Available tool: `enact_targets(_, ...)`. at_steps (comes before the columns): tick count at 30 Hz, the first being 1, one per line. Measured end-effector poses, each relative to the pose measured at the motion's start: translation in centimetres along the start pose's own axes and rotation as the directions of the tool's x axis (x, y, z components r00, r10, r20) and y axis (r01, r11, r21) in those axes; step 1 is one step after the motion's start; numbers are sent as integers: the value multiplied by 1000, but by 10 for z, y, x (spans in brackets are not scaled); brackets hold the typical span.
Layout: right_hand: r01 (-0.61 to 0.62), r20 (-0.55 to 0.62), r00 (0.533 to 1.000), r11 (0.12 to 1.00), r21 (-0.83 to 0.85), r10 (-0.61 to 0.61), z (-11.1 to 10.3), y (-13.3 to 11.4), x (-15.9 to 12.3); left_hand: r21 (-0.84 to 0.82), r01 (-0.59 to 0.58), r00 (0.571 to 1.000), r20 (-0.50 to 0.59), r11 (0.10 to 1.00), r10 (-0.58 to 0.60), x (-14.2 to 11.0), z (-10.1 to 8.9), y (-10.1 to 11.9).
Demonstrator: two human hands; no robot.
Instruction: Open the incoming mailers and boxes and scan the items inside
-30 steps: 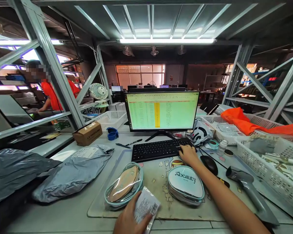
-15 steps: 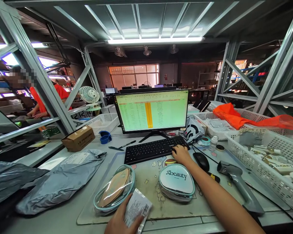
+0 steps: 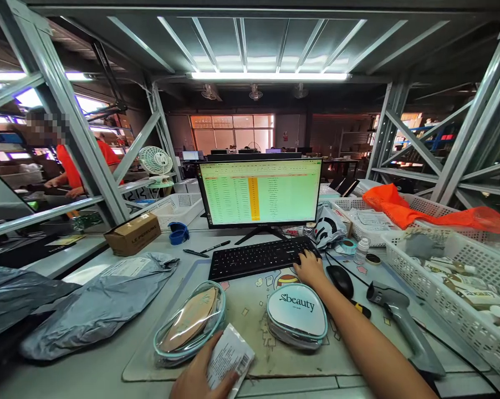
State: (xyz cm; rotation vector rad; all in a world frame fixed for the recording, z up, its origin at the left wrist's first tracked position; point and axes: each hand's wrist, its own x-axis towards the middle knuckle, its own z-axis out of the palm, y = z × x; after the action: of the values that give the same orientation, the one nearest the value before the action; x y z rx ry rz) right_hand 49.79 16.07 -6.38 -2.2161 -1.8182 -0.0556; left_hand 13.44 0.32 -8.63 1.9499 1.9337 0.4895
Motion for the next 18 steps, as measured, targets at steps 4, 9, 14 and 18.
enact_targets(4, -3, 7, 1000, 1000, -4, 3, 2, 2, 1, -6, -43, 999, -19, 999, 42, -2, 0, 1)
enact_targets(9, -10, 7, 1000, 1000, -15, 11, 6, 4, 3, -30, -45, 999, 19, 999, 46, -2, -1, 0)
enact_targets(14, -17, 16, 1000, 999, -29, 17, 9, 6, 4, -22, -29, 998, 60, 999, 30, -4, -7, 5)
enact_targets(18, -7, 39, 999, 1000, -16, 7, 5, 4, 4, -13, -31, 992, 123, 999, 33, -5, -14, 12)
